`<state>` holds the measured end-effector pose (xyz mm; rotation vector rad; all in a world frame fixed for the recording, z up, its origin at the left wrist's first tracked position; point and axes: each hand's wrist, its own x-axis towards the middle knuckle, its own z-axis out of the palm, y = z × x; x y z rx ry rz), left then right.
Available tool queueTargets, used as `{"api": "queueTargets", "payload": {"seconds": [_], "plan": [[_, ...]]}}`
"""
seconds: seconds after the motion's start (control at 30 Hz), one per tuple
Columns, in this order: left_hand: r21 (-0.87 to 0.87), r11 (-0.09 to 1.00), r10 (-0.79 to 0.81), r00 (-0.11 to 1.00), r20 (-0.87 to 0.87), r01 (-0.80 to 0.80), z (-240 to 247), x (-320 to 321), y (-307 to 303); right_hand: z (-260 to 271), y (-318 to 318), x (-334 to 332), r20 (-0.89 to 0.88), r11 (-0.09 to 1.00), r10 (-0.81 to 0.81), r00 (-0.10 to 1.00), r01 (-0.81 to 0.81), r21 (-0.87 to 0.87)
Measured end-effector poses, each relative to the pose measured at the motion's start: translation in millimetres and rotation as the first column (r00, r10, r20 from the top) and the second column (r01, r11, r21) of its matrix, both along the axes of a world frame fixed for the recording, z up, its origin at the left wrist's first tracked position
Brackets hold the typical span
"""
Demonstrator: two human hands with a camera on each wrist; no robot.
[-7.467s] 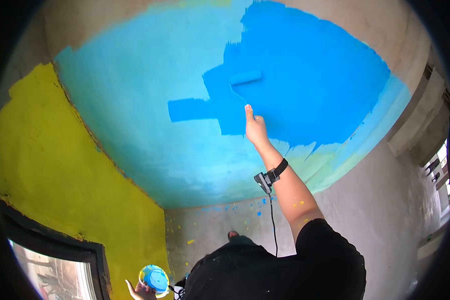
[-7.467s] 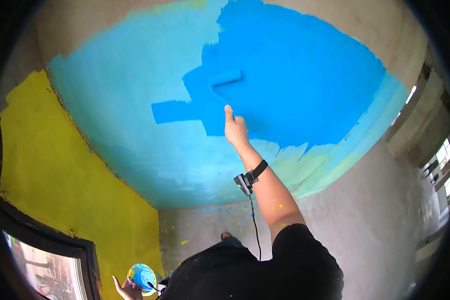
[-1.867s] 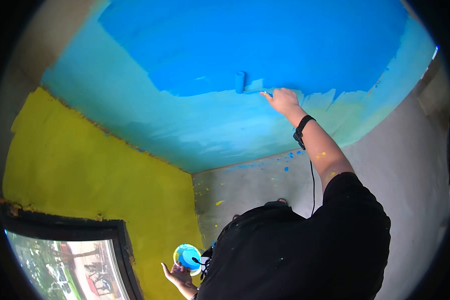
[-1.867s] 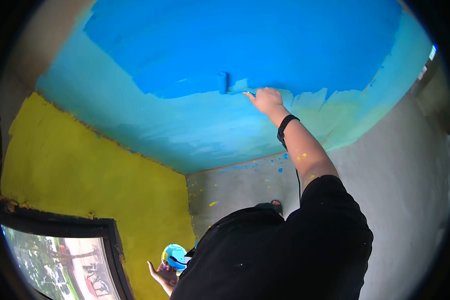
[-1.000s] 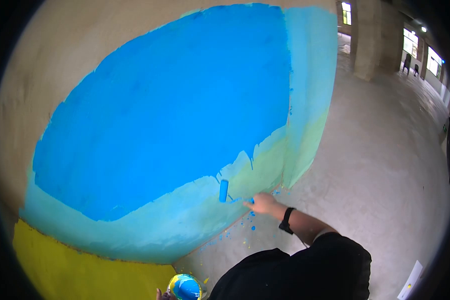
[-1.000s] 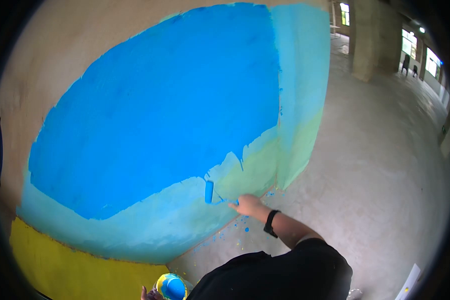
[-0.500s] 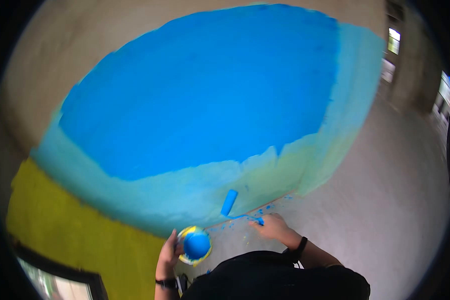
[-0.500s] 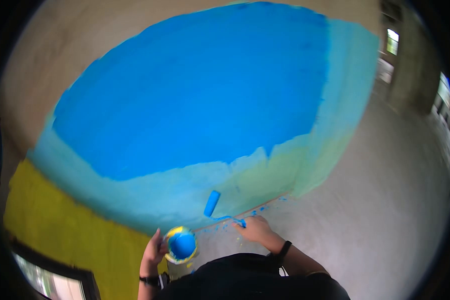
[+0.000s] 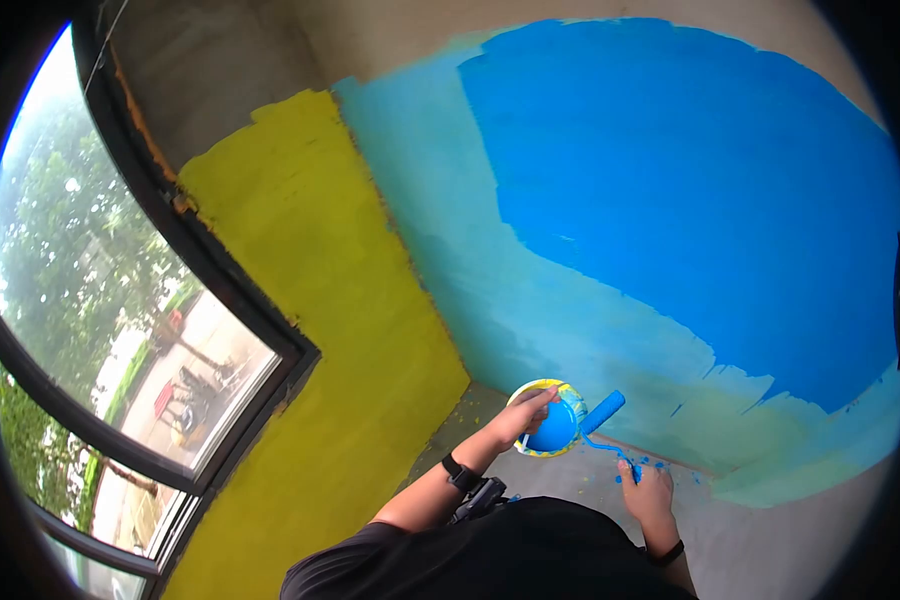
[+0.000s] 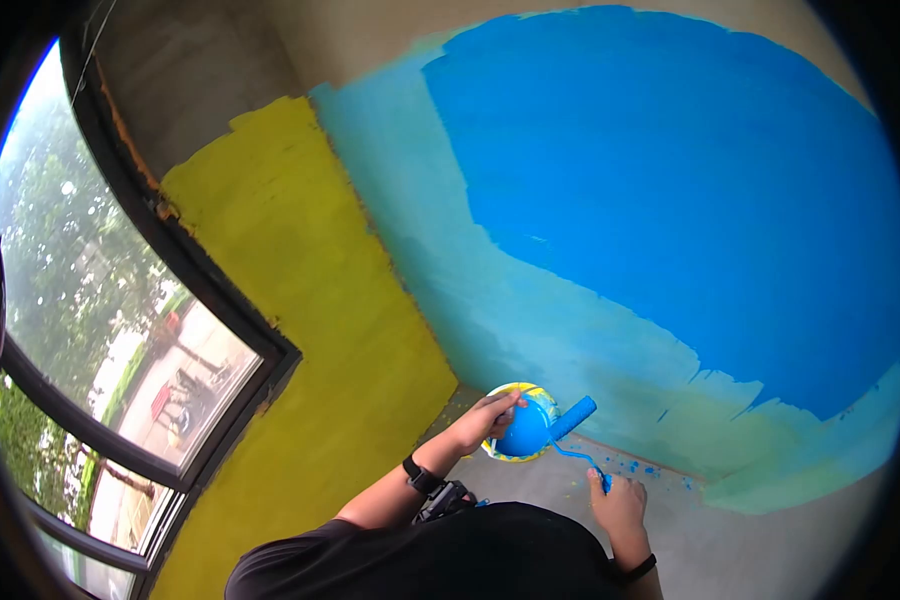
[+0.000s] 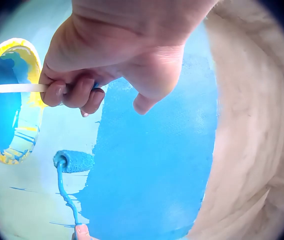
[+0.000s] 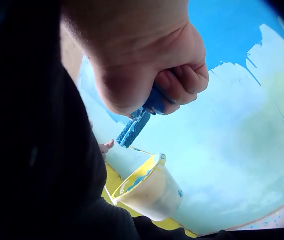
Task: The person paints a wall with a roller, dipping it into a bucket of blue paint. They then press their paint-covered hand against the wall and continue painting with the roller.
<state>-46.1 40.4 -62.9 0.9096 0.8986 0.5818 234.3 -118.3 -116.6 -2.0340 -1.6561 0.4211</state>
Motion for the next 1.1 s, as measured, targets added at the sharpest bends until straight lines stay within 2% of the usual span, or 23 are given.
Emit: {"api": "queueTargets", "payload": {"seconds": [0.03,0.1,0.13,0.2,0.23,0.3,0.37,0.43,0.5,0.53,0.6,0.73,0.8,0.93,1.03,1.1], "plan": [[-0.007,1.0,0.015,1.0,-0.001,-0.015,6.0,-2.6,-0.7,3.3,1.3,0.6,0.06,1.0,0.025,0.998,-0.025,0.004],[0.123,0.992,0.034,0.994,-0.107,-0.021,11.0,-1.1,-6.1,13.7,13.2,-4.2,0.077,0.997,0.07,0.995,-0.068,-0.031],[0.124,0.991,0.06,0.991,-0.117,-0.045,13.3,-2.5,-8.6,19.7,13.7,-4.3,0.087,0.993,0.102,0.991,-0.097,-0.061],[0.055,0.997,0.059,0.992,-0.109,-0.053,10.5,-10.9,-6.8,38.4,24.4,-10.3,0.165,0.982,0.175,0.971,-0.16,-0.1],[0.056,0.995,0.083,0.994,-0.075,-0.079,20.1,-13.6,-11.4,37.8,31.5,-11.8,0.185,0.977,0.205,0.961,-0.189,-0.103],[0.009,0.994,0.11,0.994,0.021,-0.111,3.4,-29.8,-13.8,35.3,34.0,-20.8,0.186,0.962,0.255,0.949,-0.229,-0.149],[-0.036,0.984,0.175,0.984,0.032,-0.174,20.9,-38.3,-25.1,40.7,43.4,-36.3,0.258,0.95,0.311,0.915,-0.295,-0.099],[-0.005,0.973,0.232,0.973,-0.006,-0.232,22.4,-45.4,-33.3,40.4,51.4,-47.7,0.264,0.917,0.398,0.879,-0.384,-0.104],[-0.019,0.971,0.241,0.97,0.04,-0.24,0.7,-59.0,-34.8,51.6,56.6,-61.1,0.252,0.894,0.449,0.857,-0.431,-0.124],[-0.066,0.968,0.248,0.967,0.054,-0.244,2.1,-65.3,-39.4,51.3,57.3,-66.6,0.256,0.895,0.446,0.858,-0.419,-0.156],[-0.092,0.958,0.278,0.959,0.064,-0.271,9.9,-67.8,-41.2,52.8,67.7,-71.4,0.234,0.83,0.556,0.797,-0.517,-0.209],[-0.05,0.949,0.315,0.947,0.069,-0.312,17.0,-75.2,-46.5,57.3,82.2,-92.0,0.245,0.784,0.615,0.75,-0.546,-0.297],[-0.006,0.944,0.329,0.941,0.075,-0.329,15.8,-77.2,-45.9,51.9,91.2,-105.0,0.183,0.749,0.637,0.749,-0.544,-0.379],[0.008,0.94,0.341,0.939,0.047,-0.342,18.9,-79.8,-50.4,27.8,108.6,-129.2,0.193,0.755,0.634,0.749,-0.547,-0.36],[0.027,0.935,0.352,0.936,0.022,-0.353,18.8,-82.0,-53.7,25.8,116.1,-141.6,0.144,0.721,0.65,0.746,-0.545,-0.428],[0.011,0.938,0.347,0.937,0.034,-0.347,19.2,-83.5,-54.3,20.7,117.9,-147.8,0.131,0.735,0.645,0.753,-0.565,-0.374]]}}
